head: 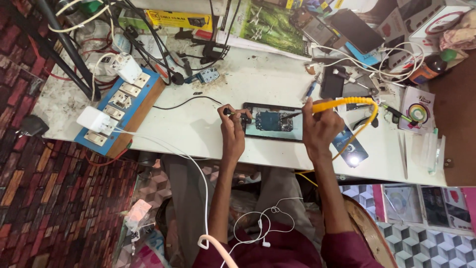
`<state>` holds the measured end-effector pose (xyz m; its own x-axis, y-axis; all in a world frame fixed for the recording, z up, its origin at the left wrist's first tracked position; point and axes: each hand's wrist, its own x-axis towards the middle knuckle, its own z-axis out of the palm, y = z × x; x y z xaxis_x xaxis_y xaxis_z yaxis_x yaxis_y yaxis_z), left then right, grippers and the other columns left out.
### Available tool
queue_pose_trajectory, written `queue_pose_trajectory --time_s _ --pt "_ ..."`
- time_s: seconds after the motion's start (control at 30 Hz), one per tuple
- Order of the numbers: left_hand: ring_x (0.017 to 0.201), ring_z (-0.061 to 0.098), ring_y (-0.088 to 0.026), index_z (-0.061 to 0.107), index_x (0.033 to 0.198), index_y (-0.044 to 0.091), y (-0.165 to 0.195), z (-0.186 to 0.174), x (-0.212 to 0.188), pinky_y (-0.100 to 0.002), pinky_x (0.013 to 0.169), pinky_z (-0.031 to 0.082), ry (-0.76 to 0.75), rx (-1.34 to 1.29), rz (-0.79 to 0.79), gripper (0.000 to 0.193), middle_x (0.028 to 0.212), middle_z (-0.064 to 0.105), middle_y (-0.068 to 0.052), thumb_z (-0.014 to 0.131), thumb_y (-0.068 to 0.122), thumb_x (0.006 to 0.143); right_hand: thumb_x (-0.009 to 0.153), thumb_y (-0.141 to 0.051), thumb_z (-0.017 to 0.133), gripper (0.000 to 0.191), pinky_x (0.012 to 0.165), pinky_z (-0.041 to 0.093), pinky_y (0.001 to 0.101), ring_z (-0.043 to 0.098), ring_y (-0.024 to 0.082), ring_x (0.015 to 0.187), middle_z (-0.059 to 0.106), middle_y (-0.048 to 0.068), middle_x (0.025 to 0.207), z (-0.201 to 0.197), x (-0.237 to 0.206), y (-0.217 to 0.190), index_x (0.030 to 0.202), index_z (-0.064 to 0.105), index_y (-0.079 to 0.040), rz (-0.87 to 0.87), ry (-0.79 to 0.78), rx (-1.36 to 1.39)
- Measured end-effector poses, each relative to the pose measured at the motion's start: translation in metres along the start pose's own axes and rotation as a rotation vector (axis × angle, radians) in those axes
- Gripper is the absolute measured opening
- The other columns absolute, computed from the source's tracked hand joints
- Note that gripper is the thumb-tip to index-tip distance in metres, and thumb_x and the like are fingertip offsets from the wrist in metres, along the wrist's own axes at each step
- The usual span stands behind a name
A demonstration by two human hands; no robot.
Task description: The person uses a soldering iron and a small screwdriver to work on the exposed circuit board of a disassembled tablet. They repeatedly apply heat to specific points on the board while holding the device steady.
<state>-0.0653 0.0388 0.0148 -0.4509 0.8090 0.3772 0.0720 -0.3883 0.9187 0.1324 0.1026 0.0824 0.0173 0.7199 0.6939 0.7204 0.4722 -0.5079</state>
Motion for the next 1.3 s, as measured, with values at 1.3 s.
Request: queue_pose_trajectory --time_s 1.3 --pt "0.059 0.036 -0.008 0.030 0.123 0.008 0.001 0.019 -0.020 -0.025 0.055 0.033 0.003 0.000 -0.054 0.020 0.096 0.070 -0.009 0.037 0.026 0.114 0.098 -0.007 0.072 0.025 0.051 0.038 0.0432 0.053 0.032 0.049 0.053 0.013 0.060 -0.005 0.014 0.014 0.079 0.057 0.000 -0.316 -0.089 0.187"
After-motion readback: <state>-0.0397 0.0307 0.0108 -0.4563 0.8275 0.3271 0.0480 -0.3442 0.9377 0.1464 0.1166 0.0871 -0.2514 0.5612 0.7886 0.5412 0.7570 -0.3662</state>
